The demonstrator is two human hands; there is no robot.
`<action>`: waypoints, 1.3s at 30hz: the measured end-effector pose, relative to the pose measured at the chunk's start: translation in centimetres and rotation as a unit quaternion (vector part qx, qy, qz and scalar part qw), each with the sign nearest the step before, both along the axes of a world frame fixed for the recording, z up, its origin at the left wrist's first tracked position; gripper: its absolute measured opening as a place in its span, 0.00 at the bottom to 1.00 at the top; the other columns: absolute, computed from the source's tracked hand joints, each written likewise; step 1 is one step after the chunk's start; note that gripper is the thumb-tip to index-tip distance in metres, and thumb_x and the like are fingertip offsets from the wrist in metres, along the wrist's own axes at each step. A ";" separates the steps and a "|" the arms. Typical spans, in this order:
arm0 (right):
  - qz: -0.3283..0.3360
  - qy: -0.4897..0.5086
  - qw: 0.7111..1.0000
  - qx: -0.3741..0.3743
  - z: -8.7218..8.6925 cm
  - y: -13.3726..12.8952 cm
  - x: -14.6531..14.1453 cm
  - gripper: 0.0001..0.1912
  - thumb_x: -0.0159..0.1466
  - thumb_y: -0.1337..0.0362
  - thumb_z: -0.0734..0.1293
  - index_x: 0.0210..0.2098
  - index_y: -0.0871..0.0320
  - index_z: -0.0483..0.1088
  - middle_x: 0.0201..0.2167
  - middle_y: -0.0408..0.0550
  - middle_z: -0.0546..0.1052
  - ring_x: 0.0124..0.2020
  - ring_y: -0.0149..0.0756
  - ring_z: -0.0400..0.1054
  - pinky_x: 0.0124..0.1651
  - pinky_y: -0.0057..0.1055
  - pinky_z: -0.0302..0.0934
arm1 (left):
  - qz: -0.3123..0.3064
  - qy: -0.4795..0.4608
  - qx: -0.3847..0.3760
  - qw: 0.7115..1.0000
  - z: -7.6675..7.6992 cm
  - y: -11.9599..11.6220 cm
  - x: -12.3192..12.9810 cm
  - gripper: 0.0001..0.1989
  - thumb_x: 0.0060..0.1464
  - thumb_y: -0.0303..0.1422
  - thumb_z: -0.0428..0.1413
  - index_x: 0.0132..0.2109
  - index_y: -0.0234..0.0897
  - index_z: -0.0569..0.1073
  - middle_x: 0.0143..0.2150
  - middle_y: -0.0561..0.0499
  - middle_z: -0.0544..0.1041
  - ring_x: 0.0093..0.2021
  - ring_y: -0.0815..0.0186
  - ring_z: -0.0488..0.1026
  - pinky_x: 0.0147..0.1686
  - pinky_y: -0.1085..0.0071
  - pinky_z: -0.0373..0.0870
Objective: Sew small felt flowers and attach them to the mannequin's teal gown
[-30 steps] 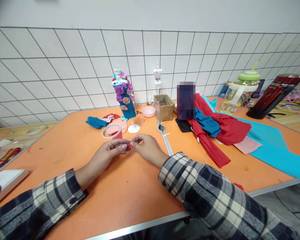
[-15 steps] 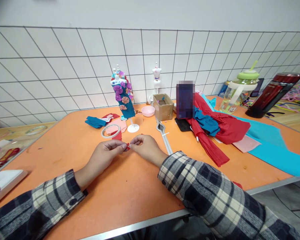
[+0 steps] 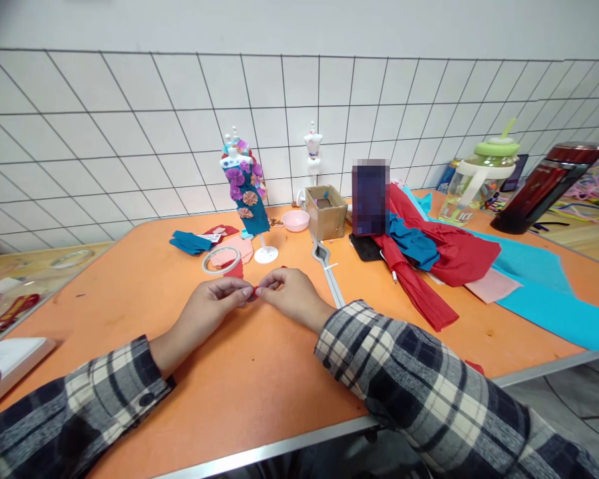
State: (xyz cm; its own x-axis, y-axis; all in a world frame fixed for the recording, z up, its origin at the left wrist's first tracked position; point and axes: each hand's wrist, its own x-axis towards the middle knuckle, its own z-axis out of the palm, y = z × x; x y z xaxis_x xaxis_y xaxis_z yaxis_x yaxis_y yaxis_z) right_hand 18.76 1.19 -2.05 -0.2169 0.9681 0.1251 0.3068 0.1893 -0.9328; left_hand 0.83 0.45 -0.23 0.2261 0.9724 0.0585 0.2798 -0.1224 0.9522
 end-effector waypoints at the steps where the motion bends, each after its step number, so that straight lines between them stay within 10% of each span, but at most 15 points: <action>1: 0.004 -0.005 1.000 0.001 -0.1 0.0 0.0 0.09 0.55 0.60 0.68 0.31 0.59 0.74 0.28 0.43 0.76 0.29 0.30 0.66 0.32 0.26 0.58 | 0.001 0.007 0.001 1.000 0.0 0.0 0.0 0.13 0.46 0.40 0.61 0.33 0.34 0.78 0.30 0.48 0.80 0.31 0.64 0.75 0.32 0.71 0.69; 16: 0.028 0.102 0.987 -0.123 1.4 -1.0 0.0 0.07 0.56 0.61 0.65 0.33 0.57 0.67 0.23 0.38 0.67 0.17 0.24 0.57 0.15 0.21 0.49 | -0.006 0.019 0.020 1.000 0.2 -0.2 0.2 0.10 0.47 0.38 0.60 0.32 0.35 0.77 0.29 0.49 0.79 0.30 0.65 0.75 0.32 0.72 0.69; 32: 0.012 0.086 0.990 -0.108 1.6 -0.9 0.1 0.08 0.56 0.62 0.63 0.34 0.57 0.70 0.23 0.39 0.69 0.17 0.24 0.57 0.16 0.21 0.48 | 0.005 0.023 0.033 0.999 0.0 -0.2 0.2 0.10 0.49 0.38 0.59 0.33 0.35 0.76 0.31 0.49 0.79 0.33 0.64 0.75 0.34 0.71 0.69; 39: 0.001 0.019 1.000 -0.006 0.7 -0.2 0.2 0.06 0.57 0.63 0.66 0.30 0.60 0.73 0.28 0.44 0.75 0.29 0.29 0.65 0.32 0.25 0.58 | -0.015 -0.040 0.002 0.999 0.1 -0.1 0.0 0.17 0.49 0.43 0.60 0.41 0.35 0.77 0.35 0.47 0.80 0.36 0.62 0.77 0.39 0.67 0.72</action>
State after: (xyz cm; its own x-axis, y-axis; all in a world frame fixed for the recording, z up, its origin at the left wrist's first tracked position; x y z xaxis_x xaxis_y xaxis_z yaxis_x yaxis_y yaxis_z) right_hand 18.92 0.94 -1.35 -0.2144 0.9692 0.1209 0.2708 0.1779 -0.9460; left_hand 0.81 0.32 -0.17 0.2502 0.9647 0.0824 0.1986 -0.1344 0.9708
